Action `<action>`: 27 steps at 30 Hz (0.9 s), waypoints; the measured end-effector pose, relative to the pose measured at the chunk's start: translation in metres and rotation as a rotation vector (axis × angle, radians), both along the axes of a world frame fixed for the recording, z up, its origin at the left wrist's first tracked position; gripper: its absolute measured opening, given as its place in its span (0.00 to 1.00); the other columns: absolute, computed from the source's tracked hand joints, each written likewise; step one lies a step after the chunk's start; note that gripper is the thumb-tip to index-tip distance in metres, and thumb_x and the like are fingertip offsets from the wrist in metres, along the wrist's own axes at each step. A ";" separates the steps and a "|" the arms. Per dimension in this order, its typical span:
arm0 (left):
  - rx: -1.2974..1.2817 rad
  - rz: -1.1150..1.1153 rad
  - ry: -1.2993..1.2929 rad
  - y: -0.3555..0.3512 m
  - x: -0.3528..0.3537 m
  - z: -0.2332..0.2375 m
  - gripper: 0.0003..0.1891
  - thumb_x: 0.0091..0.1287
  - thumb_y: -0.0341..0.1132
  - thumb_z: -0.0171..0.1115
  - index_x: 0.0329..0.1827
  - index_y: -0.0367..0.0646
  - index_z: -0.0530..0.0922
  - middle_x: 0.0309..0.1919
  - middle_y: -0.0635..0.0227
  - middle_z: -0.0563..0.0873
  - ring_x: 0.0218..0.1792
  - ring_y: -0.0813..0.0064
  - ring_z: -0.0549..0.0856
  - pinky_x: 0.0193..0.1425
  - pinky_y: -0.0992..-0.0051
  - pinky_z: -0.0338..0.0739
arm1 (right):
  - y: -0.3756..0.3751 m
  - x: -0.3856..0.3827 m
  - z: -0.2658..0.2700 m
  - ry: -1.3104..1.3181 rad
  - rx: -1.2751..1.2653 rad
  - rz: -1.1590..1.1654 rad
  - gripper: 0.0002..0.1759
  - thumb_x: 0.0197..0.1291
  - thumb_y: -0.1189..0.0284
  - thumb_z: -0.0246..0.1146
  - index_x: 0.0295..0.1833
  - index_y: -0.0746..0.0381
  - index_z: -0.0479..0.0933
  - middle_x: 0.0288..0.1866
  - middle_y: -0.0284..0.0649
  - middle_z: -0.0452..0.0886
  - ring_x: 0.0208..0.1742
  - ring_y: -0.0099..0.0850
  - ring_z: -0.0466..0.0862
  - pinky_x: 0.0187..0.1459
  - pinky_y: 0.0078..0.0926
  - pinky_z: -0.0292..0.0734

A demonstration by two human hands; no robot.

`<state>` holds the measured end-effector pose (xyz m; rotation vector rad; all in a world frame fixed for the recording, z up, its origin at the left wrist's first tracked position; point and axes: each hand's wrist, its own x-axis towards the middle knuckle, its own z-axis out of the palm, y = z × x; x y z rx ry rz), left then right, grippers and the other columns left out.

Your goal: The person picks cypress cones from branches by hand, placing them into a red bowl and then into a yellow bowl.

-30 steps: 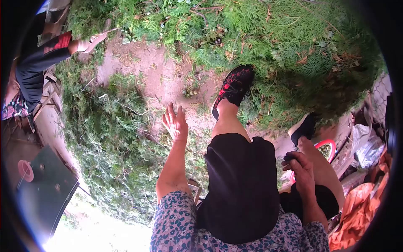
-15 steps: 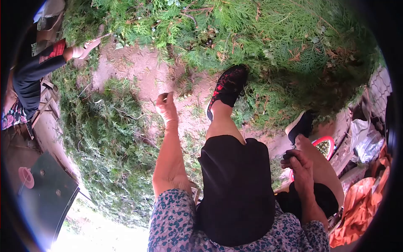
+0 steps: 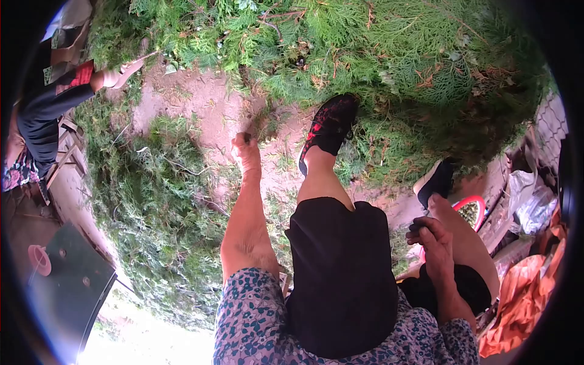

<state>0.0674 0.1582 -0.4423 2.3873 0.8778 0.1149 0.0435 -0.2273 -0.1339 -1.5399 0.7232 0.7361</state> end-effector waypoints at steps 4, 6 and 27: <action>-0.564 0.336 -0.053 -0.007 0.017 0.032 0.07 0.52 0.27 0.55 0.33 0.36 0.77 0.28 0.63 0.81 0.27 0.74 0.79 0.31 0.75 0.74 | 0.000 0.000 0.000 -0.001 0.010 0.004 0.15 0.61 0.69 0.56 0.49 0.69 0.73 0.39 0.42 0.78 0.40 0.29 0.80 0.42 0.25 0.76; -0.448 0.178 -0.210 -0.014 0.026 0.028 0.06 0.55 0.28 0.56 0.34 0.36 0.78 0.28 0.65 0.81 0.25 0.78 0.76 0.29 0.77 0.72 | 0.001 -0.002 -0.001 0.042 0.013 0.008 0.15 0.60 0.70 0.56 0.49 0.69 0.73 0.40 0.42 0.78 0.40 0.29 0.80 0.42 0.25 0.76; -0.702 0.046 0.013 -0.007 0.008 0.040 0.14 0.49 0.23 0.62 0.41 0.40 0.78 0.30 0.70 0.79 0.29 0.79 0.76 0.32 0.77 0.72 | 0.004 0.000 0.002 0.040 -0.009 0.017 0.14 0.60 0.71 0.56 0.48 0.69 0.73 0.40 0.42 0.79 0.39 0.29 0.80 0.43 0.25 0.76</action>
